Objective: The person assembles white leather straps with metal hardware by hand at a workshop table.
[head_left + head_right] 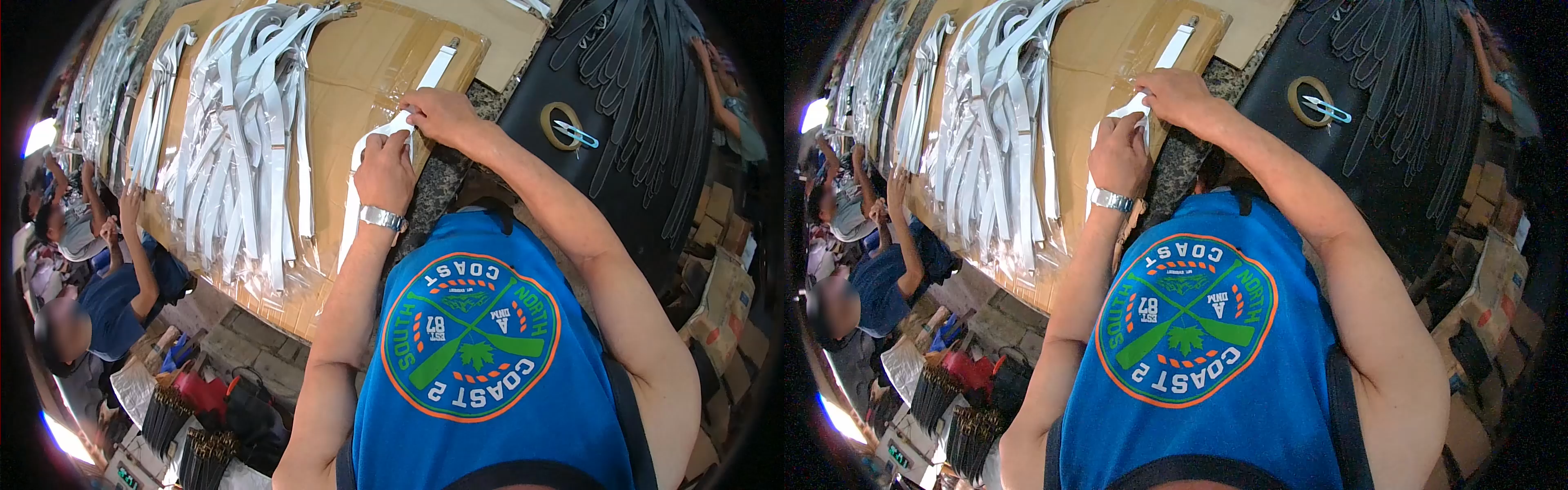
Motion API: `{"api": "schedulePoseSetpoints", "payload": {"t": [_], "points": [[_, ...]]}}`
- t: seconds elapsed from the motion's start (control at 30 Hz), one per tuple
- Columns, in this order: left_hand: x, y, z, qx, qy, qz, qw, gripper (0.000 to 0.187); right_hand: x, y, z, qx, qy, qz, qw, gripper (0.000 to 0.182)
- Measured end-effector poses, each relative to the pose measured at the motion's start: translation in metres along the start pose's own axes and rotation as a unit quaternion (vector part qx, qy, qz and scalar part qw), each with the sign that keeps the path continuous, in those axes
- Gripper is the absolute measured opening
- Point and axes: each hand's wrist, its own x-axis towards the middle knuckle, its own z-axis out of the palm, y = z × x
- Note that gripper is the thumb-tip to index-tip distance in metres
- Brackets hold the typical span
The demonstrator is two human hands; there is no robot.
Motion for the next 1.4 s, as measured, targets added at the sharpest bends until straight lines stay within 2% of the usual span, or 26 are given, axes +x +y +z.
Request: {"api": "schedulePoseSetpoints", "payload": {"t": [0.23, 0.43, 0.57, 0.77, 0.87, 1.13, 1.4], "points": [[0.03, -0.007, -0.009, 0.04, -0.14, 0.074, 0.987, 0.013, 0.002, -0.005, -0.011, 0.014, -0.064, 0.036, 0.997, 0.025], [0.062, -0.007, -0.016, 0.04, -0.295, 0.103, 0.949, 0.013, 0.005, 0.006, -0.002, -0.015, -0.016, -0.02, 1.0, 0.022], [0.079, -0.016, -0.016, 0.016, -0.36, 0.121, 0.925, 0.014, 0.006, 0.004, -0.006, -0.004, -0.043, 0.003, 0.999, 0.024], [0.088, -0.014, -0.02, -0.013, -0.369, 0.107, 0.923, 0.017, 0.007, -0.001, -0.017, 0.043, -0.086, 0.038, 0.995, 0.026], [0.09, -0.009, -0.021, 0.027, -0.347, 0.098, 0.932, 0.019, 0.01, -0.002, -0.018, 0.026, -0.103, 0.044, 0.993, 0.025], [0.086, -0.024, -0.013, -0.006, -0.283, 0.07, 0.956, 0.019, 0.007, -0.004, -0.024, -0.001, -0.123, 0.014, 0.992, 0.025], [0.078, -0.024, -0.012, -0.006, -0.25, 0.035, 0.967, 0.018, -0.002, -0.021, -0.036, 0.001, -0.146, 0.054, 0.988, 0.023]]}}
